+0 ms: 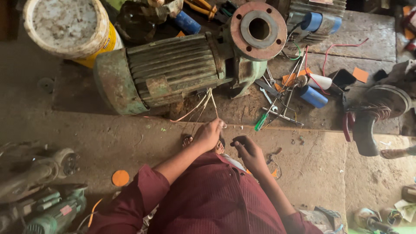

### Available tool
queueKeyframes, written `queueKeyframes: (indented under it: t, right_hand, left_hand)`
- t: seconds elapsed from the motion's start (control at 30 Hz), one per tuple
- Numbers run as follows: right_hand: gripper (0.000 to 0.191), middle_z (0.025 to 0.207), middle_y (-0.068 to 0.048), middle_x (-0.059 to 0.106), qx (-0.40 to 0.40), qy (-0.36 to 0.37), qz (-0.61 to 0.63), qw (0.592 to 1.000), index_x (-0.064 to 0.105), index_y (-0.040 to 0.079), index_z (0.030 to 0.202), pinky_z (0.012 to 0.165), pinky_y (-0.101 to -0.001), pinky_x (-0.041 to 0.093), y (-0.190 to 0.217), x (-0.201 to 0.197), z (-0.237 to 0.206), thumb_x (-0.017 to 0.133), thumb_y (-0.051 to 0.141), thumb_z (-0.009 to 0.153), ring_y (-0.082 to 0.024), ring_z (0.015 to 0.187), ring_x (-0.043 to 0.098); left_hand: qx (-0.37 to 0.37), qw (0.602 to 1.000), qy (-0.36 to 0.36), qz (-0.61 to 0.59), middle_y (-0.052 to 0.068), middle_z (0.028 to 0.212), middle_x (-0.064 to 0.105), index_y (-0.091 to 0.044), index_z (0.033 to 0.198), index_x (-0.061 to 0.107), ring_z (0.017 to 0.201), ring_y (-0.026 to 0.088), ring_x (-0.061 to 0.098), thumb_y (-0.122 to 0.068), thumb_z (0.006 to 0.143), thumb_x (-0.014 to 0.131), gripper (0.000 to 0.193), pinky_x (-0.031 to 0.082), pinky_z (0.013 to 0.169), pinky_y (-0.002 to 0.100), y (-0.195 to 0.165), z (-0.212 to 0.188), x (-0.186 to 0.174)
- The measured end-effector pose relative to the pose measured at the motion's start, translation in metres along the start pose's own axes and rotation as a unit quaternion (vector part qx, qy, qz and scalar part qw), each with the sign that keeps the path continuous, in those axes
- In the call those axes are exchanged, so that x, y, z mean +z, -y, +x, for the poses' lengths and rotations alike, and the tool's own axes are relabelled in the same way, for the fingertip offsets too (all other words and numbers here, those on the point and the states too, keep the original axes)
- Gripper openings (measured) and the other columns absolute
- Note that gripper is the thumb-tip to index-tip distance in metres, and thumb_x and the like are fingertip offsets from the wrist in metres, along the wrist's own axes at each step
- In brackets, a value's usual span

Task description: The person works on an electric water pump motor at a workshop bench, handling the motor's lead wires and twisting/connecting the wire ends at the motor's terminal area. They manipulate the copper wire ends by hand throughout the clip.

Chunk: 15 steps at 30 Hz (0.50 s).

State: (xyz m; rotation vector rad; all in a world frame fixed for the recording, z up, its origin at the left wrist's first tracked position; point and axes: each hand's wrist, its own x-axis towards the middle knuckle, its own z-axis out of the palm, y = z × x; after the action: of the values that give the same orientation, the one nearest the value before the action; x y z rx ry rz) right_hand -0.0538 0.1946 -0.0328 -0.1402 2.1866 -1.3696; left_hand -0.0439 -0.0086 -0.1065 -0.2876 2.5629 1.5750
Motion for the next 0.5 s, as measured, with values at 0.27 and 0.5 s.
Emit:
queueKeyframes:
  t: [0.27, 0.5]
  right_hand:
    - [0.023, 0.091, -0.004, 0.079, -0.074, 0.028, -0.077, 0.994, 0.068, 0.005, 0.113, 0.062, -0.0282, 0.055, 0.023, -0.019, 0.020, 0.064, 0.022, 0.098, -0.011, 0.067, 0.068]
    - [0.019, 0.085, -0.007, 0.075, -0.161, 0.087, -0.105, 0.977, 0.069, 0.005, 0.111, 0.064, -0.0298, 0.055, 0.043, -0.015, 0.037, 0.067, 0.018, 0.098, -0.014, 0.067, 0.070]
  left_hand:
    - [-0.028, 0.988, -0.031, 0.147, 0.015, 0.113, 0.070, -0.008, 0.116, 0.065, 0.103, 0.034, 0.069, -0.044, 0.103, 0.055, 0.039, 0.055, 0.087, 0.047, -0.065, -0.055, -0.043]
    - [0.079, 0.892, -0.377, 0.237, 0.022, 0.113, 0.064, 0.000, 0.119, 0.060, 0.101, 0.042, 0.063, -0.021, 0.086, 0.071, 0.041, 0.052, 0.085, 0.051, -0.073, -0.074, -0.072]
